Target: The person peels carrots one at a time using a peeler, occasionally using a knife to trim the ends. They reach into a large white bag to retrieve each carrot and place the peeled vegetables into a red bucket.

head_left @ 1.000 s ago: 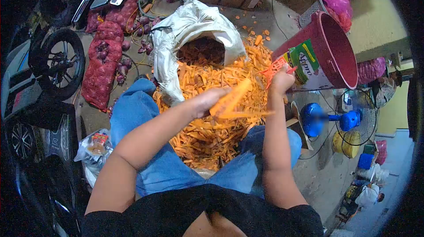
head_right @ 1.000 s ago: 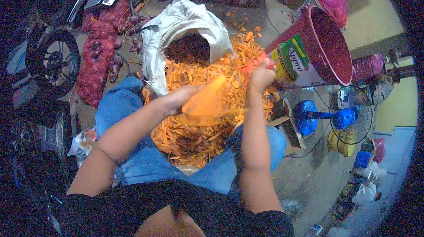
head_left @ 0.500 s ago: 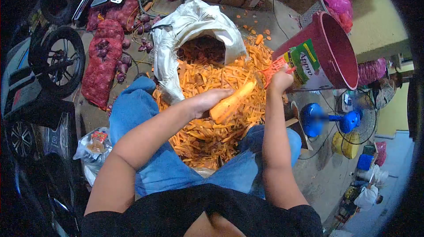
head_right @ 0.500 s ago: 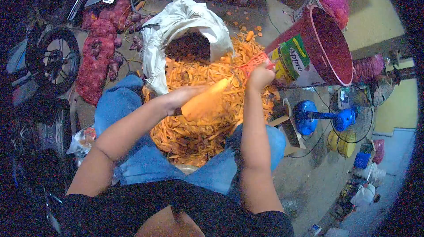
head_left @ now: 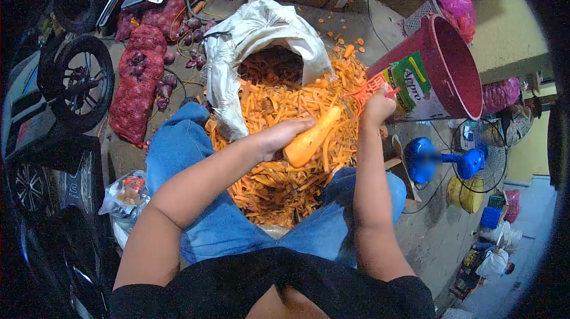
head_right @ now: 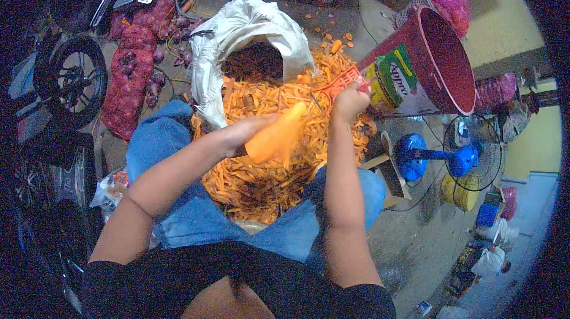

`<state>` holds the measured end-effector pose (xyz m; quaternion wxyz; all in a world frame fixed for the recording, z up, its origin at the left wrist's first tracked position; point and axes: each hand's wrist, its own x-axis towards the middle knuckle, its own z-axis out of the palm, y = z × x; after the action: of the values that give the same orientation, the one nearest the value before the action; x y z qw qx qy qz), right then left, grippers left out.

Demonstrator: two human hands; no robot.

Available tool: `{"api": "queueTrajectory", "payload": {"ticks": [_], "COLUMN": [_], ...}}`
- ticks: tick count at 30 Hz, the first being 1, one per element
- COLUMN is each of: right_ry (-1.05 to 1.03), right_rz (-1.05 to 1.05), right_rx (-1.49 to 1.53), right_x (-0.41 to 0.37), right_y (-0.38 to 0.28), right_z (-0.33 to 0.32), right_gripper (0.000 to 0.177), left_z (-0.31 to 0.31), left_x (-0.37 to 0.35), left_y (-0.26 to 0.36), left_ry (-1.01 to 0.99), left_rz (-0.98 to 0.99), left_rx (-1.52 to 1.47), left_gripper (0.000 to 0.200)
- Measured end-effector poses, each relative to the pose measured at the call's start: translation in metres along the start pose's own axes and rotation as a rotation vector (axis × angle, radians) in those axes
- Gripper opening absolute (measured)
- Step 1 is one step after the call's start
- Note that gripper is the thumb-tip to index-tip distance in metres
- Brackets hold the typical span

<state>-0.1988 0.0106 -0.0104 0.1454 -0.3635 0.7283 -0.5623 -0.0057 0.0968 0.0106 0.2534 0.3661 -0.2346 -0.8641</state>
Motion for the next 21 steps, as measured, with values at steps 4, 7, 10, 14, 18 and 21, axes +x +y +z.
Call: {"api": "queueTrajectory", "payload": {"ticks": [4,7,10,14,18,21], "right_ry": [-0.241,-0.474,-0.374,0.033,-0.192,-0.386], "right_rz": [-0.107,-0.156,-0.152,0.027,0.134,-0.030], "right_rx": [0.273,0.320,0.124,-0.041,0.429,0.359], "right_x": [-0.045,-0.099,-0.074,0.001,-0.040,-0.090], "right_y": [-0.038,-0.044,-0.024,0.019,-0.027,-0.046], "right_z": [0.002,0.007,0.016,0.011,0.010,0.009], "right_gripper": [0.016,0.018,0.022,0.026,0.020,0.018], "left_z": [-0.017,-0.011,-0.005,-0.015,-0.019,-0.018], "left_x": [0.015,0.014,0.009,0.028,0.014,0.015], "left_y": [0.004,0.002,-0.001,-0.029,-0.003,0.002], "left_ry": [0.097,0.194,0.152,0.067,0.075,0.147], "left_rz": [-0.050,-0.016,0.045,0.239,-0.048,0.037], "left_rx": [-0.143,-0.179,-0.036,0.239,-0.128,-0.228], "left_gripper": [0.034,0.035,0.031,0.031,0.036,0.037]}}
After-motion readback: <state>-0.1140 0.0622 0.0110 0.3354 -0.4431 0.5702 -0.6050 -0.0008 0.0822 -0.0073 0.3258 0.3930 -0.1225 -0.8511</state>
